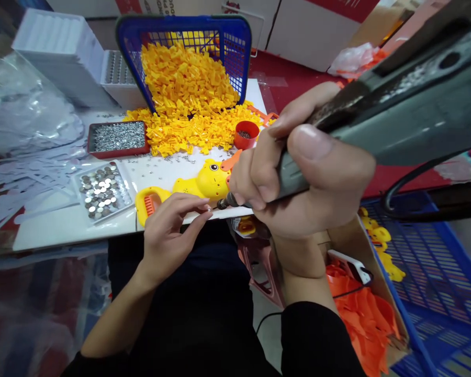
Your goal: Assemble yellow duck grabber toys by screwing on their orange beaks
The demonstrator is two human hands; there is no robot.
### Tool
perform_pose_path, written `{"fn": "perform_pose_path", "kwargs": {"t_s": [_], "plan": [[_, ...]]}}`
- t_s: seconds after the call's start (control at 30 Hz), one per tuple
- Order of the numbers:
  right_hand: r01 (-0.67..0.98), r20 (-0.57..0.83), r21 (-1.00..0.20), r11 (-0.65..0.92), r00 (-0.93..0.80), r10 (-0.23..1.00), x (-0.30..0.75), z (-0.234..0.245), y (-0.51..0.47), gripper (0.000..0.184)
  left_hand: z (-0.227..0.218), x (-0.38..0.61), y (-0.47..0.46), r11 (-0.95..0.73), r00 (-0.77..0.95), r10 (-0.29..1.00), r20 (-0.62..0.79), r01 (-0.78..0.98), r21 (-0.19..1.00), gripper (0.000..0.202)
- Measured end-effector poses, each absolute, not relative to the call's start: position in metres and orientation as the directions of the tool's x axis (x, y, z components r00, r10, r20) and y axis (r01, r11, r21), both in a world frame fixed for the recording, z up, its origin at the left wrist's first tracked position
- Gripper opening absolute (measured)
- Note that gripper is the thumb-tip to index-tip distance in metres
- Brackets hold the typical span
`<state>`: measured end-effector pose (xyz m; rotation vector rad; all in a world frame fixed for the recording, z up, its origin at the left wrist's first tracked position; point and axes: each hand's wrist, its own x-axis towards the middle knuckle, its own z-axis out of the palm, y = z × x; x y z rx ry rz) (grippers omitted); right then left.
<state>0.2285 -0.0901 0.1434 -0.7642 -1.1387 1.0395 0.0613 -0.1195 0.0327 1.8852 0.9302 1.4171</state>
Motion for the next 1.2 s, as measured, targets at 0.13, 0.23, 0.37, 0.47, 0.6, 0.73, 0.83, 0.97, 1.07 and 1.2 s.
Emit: {"fn": "perform_pose_path", "kwargs": {"t_s": [0.13, 0.23, 0.37, 0.47, 0.6, 0.73, 0.83, 0.97, 1.07, 1.2], "plan": [[-0.266, 0.323, -0.908, 0.324, 0.049, 0.945, 0.234, 0.148, -0.096, 0.033, 0.033, 0.066, -0.121, -0.637, 0.166, 0.771, 0.615, 0.165, 0.753, 0.025], [-0.235, 0.313, -0.926, 0.295, -0.040, 0.949, 0.240, 0.154, -0.099, 0.034, 0.032, 0.071, -0.123, -0.663, 0.129, 0.748, 0.651, 0.183, 0.726, 0.025], [-0.225, 0.316, -0.932, 0.283, -0.125, 0.941, 0.245, 0.156, -0.098, 0.038, 0.029, 0.077, -0.127, -0.680, 0.076, 0.730, 0.679, 0.178, 0.711, 0.027], [-0.185, 0.285, -0.947, 0.263, -0.102, 0.953, 0.243, 0.157, -0.097, 0.040, 0.025, 0.081, -0.128, -0.675, 0.041, 0.733, 0.679, 0.166, 0.718, 0.028], [-0.145, 0.260, -0.959, 0.243, -0.113, 0.959, 0.237, 0.164, -0.096, 0.044, 0.022, 0.084, -0.127, -0.655, 0.004, 0.751, 0.660, 0.134, 0.744, 0.028], [-0.144, 0.247, -0.965, 0.218, -0.233, 0.940, 0.235, 0.170, -0.092, 0.052, 0.016, 0.087, -0.124, -0.634, -0.023, 0.772, 0.635, 0.031, 0.773, 0.029], [-0.159, 0.249, -0.961, 0.224, -0.160, 0.955, 0.235, 0.167, -0.091, 0.053, 0.012, 0.087, -0.121, -0.611, -0.042, 0.791, 0.610, -0.039, 0.790, 0.027], [-0.179, 0.313, -0.934, 0.308, 0.001, 0.950, 0.229, 0.156, -0.092, 0.050, 0.011, 0.083, -0.108, -0.690, 0.086, 0.720, 0.689, 0.194, 0.697, 0.035], [-0.131, 0.355, -0.916, 0.379, 0.176, 0.918, 0.222, 0.151, -0.088, 0.044, 0.012, 0.082, -0.092, -0.696, 0.283, 0.681, 0.676, 0.537, 0.476, 0.065], [-0.145, 0.348, -0.910, 0.387, 0.238, 0.907, 0.216, 0.144, -0.077, 0.020, 0.010, 0.088, -0.078, -0.567, 0.377, 0.794, 0.477, 0.743, 0.356, 0.092]]}}
